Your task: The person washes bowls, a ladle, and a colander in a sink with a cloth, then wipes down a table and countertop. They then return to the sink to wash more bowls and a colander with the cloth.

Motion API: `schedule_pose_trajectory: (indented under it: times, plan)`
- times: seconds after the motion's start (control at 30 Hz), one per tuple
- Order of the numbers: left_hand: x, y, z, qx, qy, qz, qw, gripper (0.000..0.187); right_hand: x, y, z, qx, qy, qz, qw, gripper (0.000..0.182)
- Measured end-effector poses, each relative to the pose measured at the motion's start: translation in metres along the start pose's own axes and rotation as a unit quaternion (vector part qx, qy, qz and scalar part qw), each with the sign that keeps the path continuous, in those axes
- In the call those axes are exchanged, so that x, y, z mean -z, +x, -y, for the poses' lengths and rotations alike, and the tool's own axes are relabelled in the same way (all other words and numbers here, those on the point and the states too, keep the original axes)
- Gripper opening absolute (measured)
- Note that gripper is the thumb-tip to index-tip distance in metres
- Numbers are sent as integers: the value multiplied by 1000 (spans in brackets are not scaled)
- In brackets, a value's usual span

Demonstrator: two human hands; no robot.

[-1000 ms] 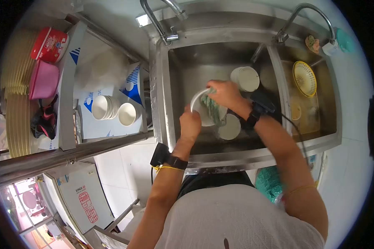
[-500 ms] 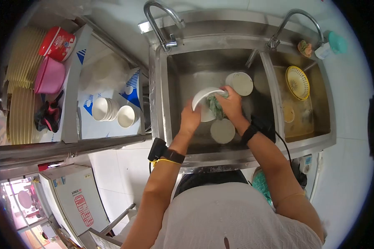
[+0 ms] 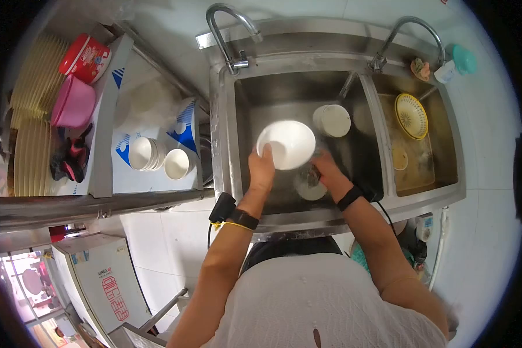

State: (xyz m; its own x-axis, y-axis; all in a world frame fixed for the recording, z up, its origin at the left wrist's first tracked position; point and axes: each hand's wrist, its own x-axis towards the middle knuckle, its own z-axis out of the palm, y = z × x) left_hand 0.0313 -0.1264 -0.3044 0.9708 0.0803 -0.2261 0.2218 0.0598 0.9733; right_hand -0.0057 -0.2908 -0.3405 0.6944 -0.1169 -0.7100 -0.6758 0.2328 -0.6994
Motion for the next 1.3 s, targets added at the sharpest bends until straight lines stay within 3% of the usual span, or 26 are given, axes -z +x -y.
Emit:
schedule_pose_trajectory:
  times: [0.03, 0.07, 0.1, 0.17, 0.2, 0.33, 0.4, 0.43, 0.5, 0.57, 0.6, 0.63, 0.67, 0.7, 0.73, 0.77, 0.83, 0.9, 0.97, 1.03, 1.1, 1.17, 1.2, 1.23, 1.27, 1.3]
  plan:
    - [1, -4, -2, 1, -2, -1, 1000, 26, 5, 1, 4, 39, 138, 27, 989, 33]
    - [4, -8, -3, 129, -53, 82, 987, 29, 7, 1, 6, 78, 274, 53, 957, 31]
    - [7, -13, -6, 252, -102, 164, 948, 31, 4, -5, 12, 78, 274, 52, 957, 31]
    - [3, -24, -10, 258, -122, 160, 945, 34, -8, -22, 29, 68, 378, 182, 905, 27]
    - [4, -25, -9, 273, -129, 175, 937, 35, -14, -29, 30, 74, 341, 136, 927, 31]
    - [12, -21, 5, 270, -207, 173, 924, 36, -29, -44, 20, 115, 318, 182, 923, 32]
    - [18, -18, 9, 250, -207, 169, 930, 36, -42, -53, 16, 123, 306, 100, 939, 35]
    - [20, -17, 8, 234, -205, 170, 935, 35, -44, -51, 7, 123, 302, 106, 939, 35]
    - [23, -20, 7, 232, -184, 150, 943, 34, -36, -40, -14, 256, 153, 37, 954, 36]
    - [45, -18, -2, 218, -153, 107, 958, 34, -28, -44, -11, 272, -79, 87, 955, 35]
    - [59, -22, -10, 189, -67, 77, 977, 34, -29, -49, -10, 259, -266, 41, 927, 31]
    - [78, -26, -15, 164, 21, 48, 985, 34, -29, -56, -11, 244, -441, -12, 863, 28]
    - [103, -28, -2, 73, 130, -9, 989, 36, -26, -65, -14, 284, -512, -25, 810, 26]
    - [139, -27, 2, -17, 258, 10, 966, 36, -21, -70, -21, 318, -578, -45, 750, 25]
    - [168, -33, 3, -52, 249, 8, 967, 34, -9, -69, -34, 345, -585, -52, 732, 23]
    - [195, -43, -9, -17, 259, 0, 966, 34, 0, -68, -44, 369, -594, -62, 712, 22]
    - [266, -59, -1, 5, 244, 13, 970, 34, 5, -78, -50, 356, -572, -88, 734, 20]
    - [318, -86, -21, 149, 124, 16, 981, 36, 11, -89, -55, 338, -549, -118, 755, 19]
    - [356, -102, -44, 268, 115, 5, 957, 39, 15, -96, -64, 298, -574, -130, 752, 23]
    - [389, -102, -47, 319, 88, -46, 943, 41, 11, -103, -70, 315, -576, -145, 740, 20]
    - [431, -83, -28, 278, 32, -105, 954, 40, 4, -103, -70, 353, -601, -184, 693, 15]
    - [451, -45, -26, 215, -26, -174, 961, 36, -1, -106, -65, 341, -589, -192, 707, 14]
    - [463, -20, -25, 201, -55, -169, 963, 27, -2, -107, -63, 333, -588, -189, 712, 14]
    - [462, 1, -30, 113, -11, -103, 988, 19, -4, -107, -61, 326, -589, -186, 716, 14]
    - [432, 21, -54, 91, -193, -171, 962, 8, -5, -107, -62, 325, -575, -197, 725, 15]
    - [440, 51, -45, 47, -133, -138, 980, 8, -7, -106, -62, 317, -577, -202, 725, 15]
